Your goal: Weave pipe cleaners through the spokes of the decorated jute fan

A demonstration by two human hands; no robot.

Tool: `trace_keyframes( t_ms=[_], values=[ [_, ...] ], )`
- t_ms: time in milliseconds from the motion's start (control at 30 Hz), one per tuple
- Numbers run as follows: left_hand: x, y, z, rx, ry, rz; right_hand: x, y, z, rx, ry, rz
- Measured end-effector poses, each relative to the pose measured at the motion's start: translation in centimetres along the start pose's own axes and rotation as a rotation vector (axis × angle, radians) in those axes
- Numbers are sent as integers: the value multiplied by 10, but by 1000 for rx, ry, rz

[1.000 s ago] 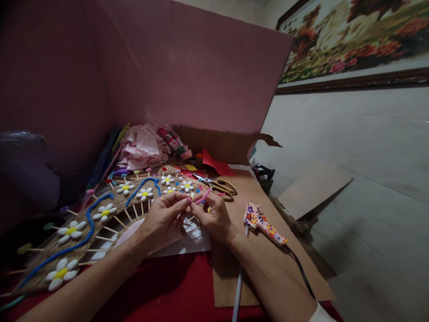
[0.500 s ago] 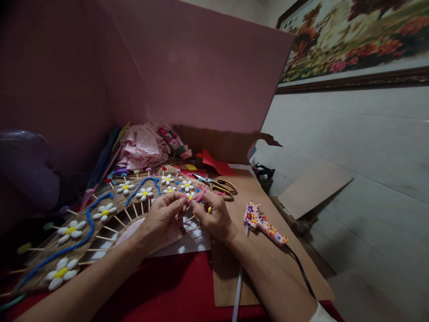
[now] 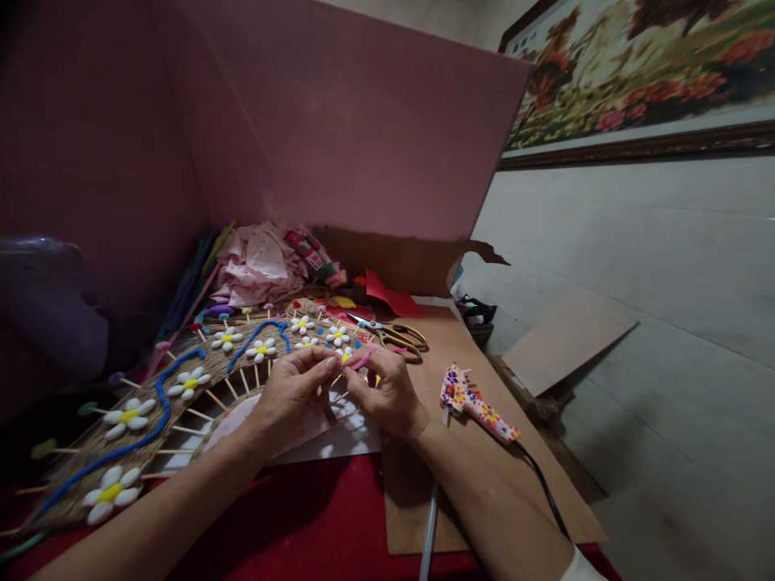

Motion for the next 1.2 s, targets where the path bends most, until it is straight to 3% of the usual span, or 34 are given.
trace_keyframes(
  t_ms=[200, 500, 700, 833, 900, 1000, 1100, 1200],
  values=[
    [-4, -2, -1, 24, 35, -49, 2, -2, -1, -27, 1, 1],
    [-2, -1, -1, 17, -2, -147, 2, -4, 0, -93, -14, 93],
    [-14, 9, -4, 328, 93, -675, 5, -11, 2, -139, -87, 175],
    [-9, 13, -3, 444, -27, -951, 4, -8, 1, -124, -118, 123],
    [-4, 11, -3, 366, -152, -877, 1, -2, -1, -52, -97, 34],
    [2, 6, -2, 137, -266, -582, -4, 9, -4, 91, -2, -177],
    [5, 5, 0, -12, -263, -302, -5, 15, -4, 212, 96, -363],
    [3, 4, 0, -47, -183, -141, -1, 18, -2, 280, 87, -387]
  ],
)
Point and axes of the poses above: each hand's wrist, its own z-axis away from the middle knuckle, its own x-axis out of the palm, y = z × x, the point moved 5 cm from there along -z, towards the middle knuckle, and after that the axes turned 8 degrees about -z, right-handed, at the moved point
